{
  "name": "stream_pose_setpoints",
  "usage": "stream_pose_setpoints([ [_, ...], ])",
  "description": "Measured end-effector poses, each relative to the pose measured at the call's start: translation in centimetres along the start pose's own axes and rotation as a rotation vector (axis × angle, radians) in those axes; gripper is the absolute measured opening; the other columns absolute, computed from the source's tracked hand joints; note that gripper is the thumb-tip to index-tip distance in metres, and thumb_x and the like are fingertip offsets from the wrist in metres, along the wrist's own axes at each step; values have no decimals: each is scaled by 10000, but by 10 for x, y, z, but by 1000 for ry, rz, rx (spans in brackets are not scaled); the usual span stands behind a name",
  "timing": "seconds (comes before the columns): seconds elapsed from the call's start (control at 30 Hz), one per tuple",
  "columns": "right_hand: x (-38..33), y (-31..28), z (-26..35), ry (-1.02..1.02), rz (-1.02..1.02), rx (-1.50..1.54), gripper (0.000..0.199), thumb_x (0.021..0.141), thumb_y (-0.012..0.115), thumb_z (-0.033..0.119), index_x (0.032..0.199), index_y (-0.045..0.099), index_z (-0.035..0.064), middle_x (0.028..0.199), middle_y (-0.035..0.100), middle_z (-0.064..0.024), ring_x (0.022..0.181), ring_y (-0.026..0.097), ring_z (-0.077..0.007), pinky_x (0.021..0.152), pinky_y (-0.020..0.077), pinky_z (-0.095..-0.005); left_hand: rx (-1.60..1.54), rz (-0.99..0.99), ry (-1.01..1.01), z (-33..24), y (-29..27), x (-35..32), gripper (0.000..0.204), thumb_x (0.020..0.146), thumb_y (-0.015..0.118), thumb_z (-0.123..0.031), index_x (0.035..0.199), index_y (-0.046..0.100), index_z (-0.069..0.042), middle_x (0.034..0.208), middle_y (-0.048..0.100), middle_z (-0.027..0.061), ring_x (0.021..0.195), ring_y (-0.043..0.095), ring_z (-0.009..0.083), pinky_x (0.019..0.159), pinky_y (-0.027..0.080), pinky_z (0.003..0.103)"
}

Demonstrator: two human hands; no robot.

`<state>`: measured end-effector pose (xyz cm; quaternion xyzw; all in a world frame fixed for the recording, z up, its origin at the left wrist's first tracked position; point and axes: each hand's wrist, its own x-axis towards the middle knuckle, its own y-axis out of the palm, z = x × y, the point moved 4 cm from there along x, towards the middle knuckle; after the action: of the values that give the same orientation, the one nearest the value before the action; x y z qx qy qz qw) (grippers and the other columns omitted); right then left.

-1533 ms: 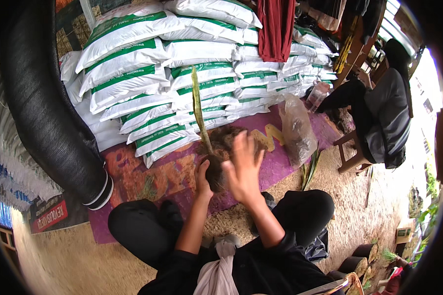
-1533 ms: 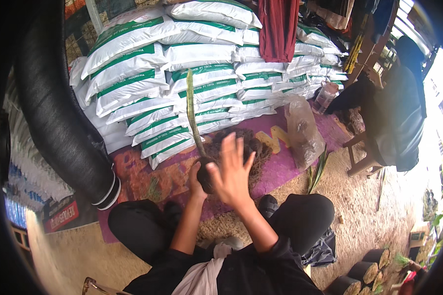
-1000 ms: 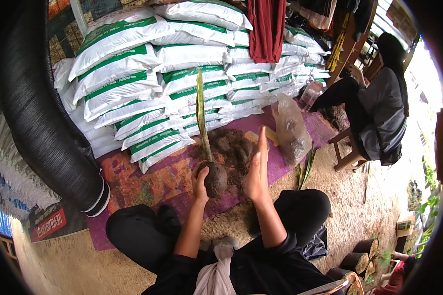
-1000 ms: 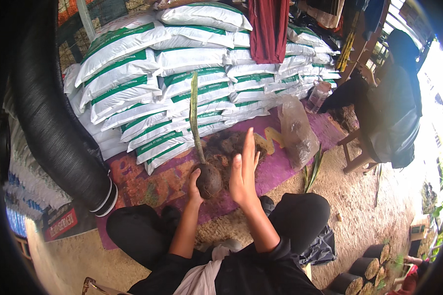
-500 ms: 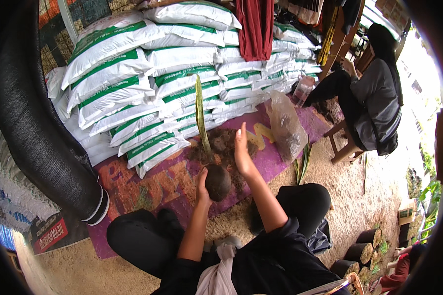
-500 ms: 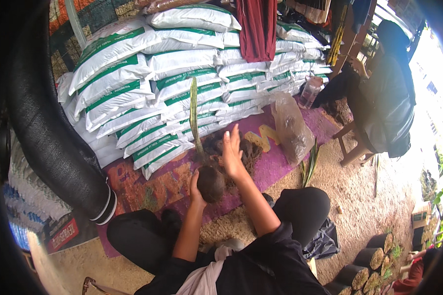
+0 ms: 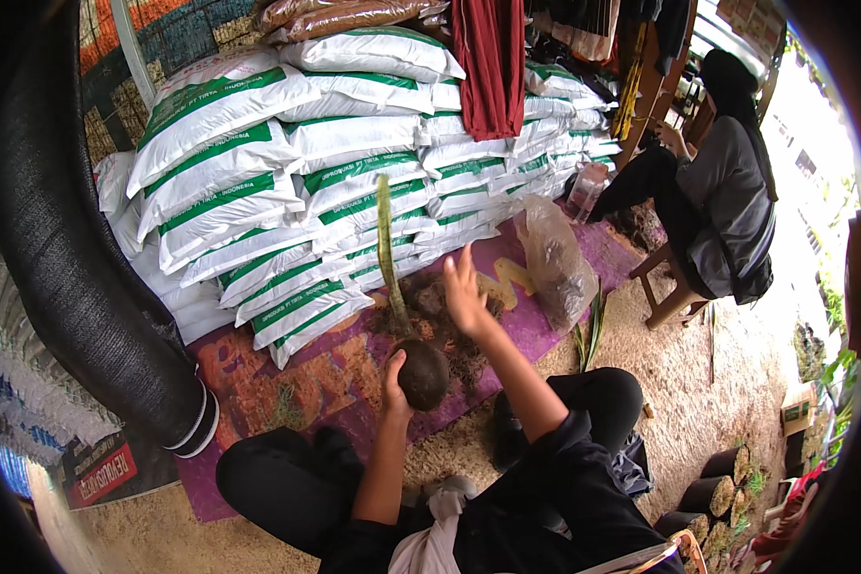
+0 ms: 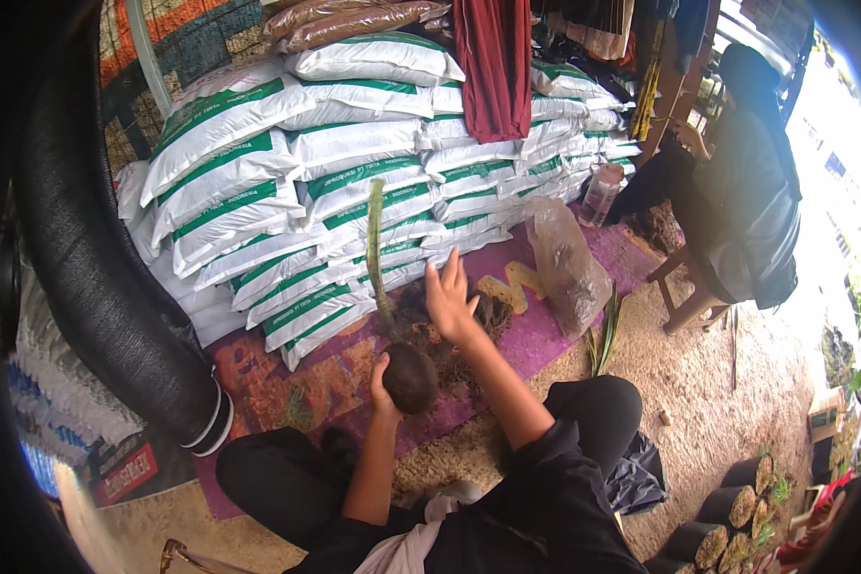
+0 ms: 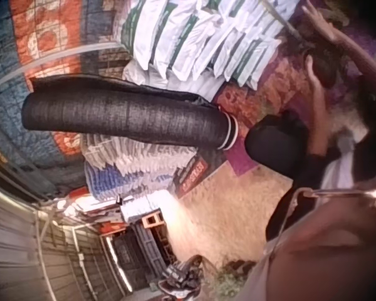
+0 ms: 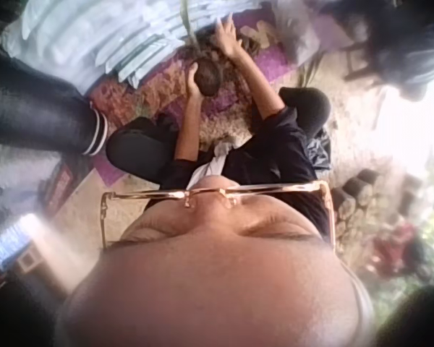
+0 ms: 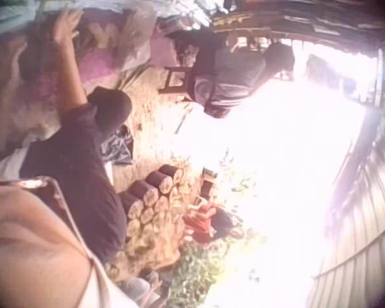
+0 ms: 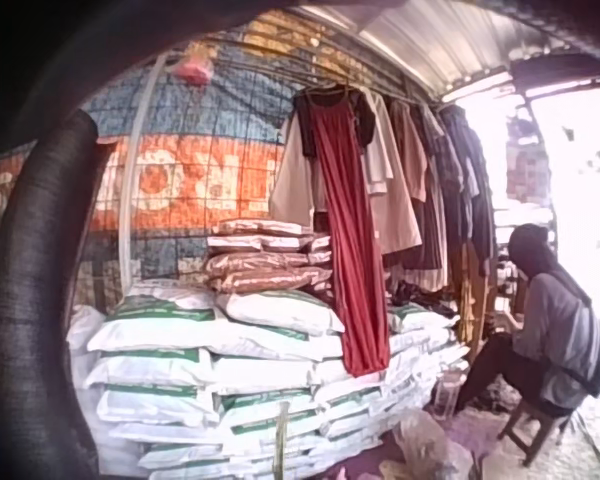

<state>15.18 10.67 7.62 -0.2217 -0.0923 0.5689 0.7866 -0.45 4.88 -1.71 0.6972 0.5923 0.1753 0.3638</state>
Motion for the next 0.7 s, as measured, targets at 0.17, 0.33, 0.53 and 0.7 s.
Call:
stream_pose_setpoints([
  [0.17, -5, -19, 50, -138, -190, -60, 756, 951, 197, 591, 1499, -54, 135, 1552, 41, -190, 1433, 53, -357, 1086, 0, -628, -95, 39, -45, 1, -15, 5, 414, 858, 562, -347, 1097, 587, -10, 1022, 647, 133, 926, 645, 249, 833, 528, 382],
  [0.33, -16, 54, -26, 131, 120, -64, 797, 913, 201, 653, 1502, -71, 189, 1558, 1, -181, 1440, 25, -344, 1081, -17, -636, -57, 79, -3, 9, -5, 9, 419, 875, 532, -366, 1099, 589, -16, 1034, 642, 126, 945, 639, 247, 847, 521, 389],
  [0.53, -24, -13, 75, -261, -116, -124, 758, 956, 213, 565, 1494, -68, 111, 1543, 57, -212, 1429, 59, -371, 1092, -6, -615, -59, 6, -29, -5, -23, 12, 436, 875, 517, -408, 1078, 597, -30, 1032, 643, 120, 955, 638, 246, 854, 518, 388],
  [0.7, -54, 25, 71, -525, -325, -512, 765, 958, 312, 507, 1488, 41, 27, 1525, 72, -262, 1410, 65, -438, 1059, -5, -668, -232, 36, 6, 3, -14, 16, 413, 935, 486, -386, 1131, 573, -33, 1059, 628, 98, 987, 625, 215, 897, 493, 350],
])
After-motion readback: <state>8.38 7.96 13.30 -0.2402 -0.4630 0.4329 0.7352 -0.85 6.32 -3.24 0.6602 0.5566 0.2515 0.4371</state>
